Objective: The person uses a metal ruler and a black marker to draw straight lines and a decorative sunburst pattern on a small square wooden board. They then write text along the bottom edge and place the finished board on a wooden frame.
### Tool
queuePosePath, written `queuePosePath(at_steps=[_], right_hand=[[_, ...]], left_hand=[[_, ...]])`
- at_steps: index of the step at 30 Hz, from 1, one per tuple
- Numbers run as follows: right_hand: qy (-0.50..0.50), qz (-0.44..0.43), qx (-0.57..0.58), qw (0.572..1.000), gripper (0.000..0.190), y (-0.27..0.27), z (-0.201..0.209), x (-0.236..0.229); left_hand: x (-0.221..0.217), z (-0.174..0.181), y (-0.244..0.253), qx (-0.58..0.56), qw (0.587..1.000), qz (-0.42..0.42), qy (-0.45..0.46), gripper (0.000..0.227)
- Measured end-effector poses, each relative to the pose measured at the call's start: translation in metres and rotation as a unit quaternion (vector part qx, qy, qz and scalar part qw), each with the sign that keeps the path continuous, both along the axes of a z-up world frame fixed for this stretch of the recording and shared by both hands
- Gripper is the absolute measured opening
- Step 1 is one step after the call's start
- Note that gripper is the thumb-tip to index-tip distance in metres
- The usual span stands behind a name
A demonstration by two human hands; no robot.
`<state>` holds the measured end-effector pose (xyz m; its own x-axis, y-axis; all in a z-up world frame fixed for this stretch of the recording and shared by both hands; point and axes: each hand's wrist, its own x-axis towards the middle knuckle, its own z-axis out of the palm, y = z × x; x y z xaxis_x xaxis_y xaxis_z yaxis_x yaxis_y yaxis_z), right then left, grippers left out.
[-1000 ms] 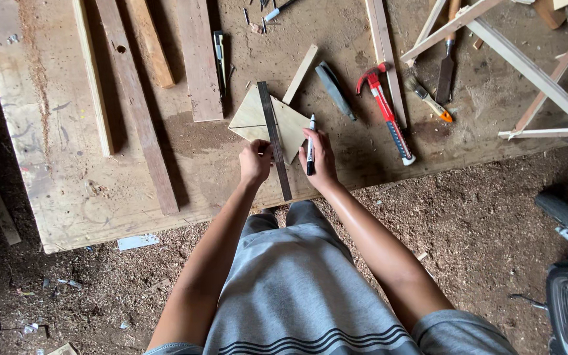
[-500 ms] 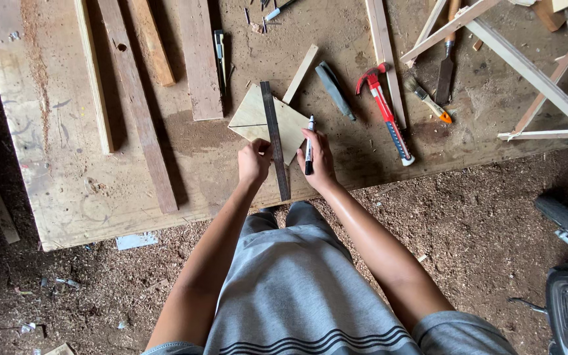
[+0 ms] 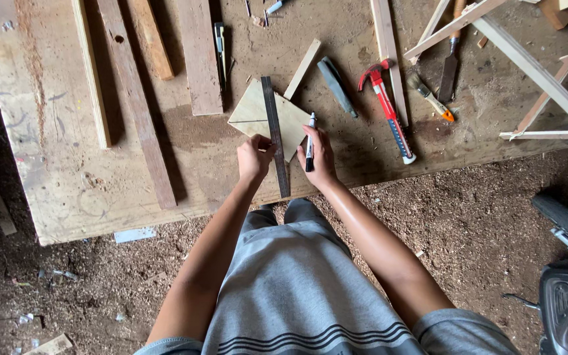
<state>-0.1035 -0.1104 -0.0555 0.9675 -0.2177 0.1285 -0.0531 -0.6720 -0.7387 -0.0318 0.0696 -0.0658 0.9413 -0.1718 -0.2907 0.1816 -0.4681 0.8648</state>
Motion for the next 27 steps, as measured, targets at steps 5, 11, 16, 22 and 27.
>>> queuePosePath(at_steps=[5, 11, 16, 22, 27], right_hand=[[-0.029, 0.020, -0.054, 0.998, 0.056, -0.002, -0.002, 0.003], [0.092, 0.005, -0.040, 0.995, 0.058, 0.003, -0.019, -0.002], [0.073, 0.015, -0.061, 0.995, 0.061, 0.014, -0.041, -0.001], [0.102, 0.014, -0.060, 0.993, 0.067, 0.016, -0.063, -0.006], [0.099, 0.015, -0.057, 0.993, 0.069, 0.014, -0.075, -0.004]], left_hand=[[0.002, 0.001, -0.003, -0.032, 0.997, 0.025, 0.058, 0.017], [-0.003, -0.005, -0.005, -0.052, 0.996, 0.030, 0.065, 0.017], [-0.005, -0.010, -0.008, -0.037, 0.997, 0.033, 0.059, 0.017], [-0.008, -0.006, -0.008, -0.030, 0.997, 0.046, 0.060, 0.018], [-0.007, 0.002, -0.008, -0.007, 0.996, 0.048, 0.068, 0.018]])
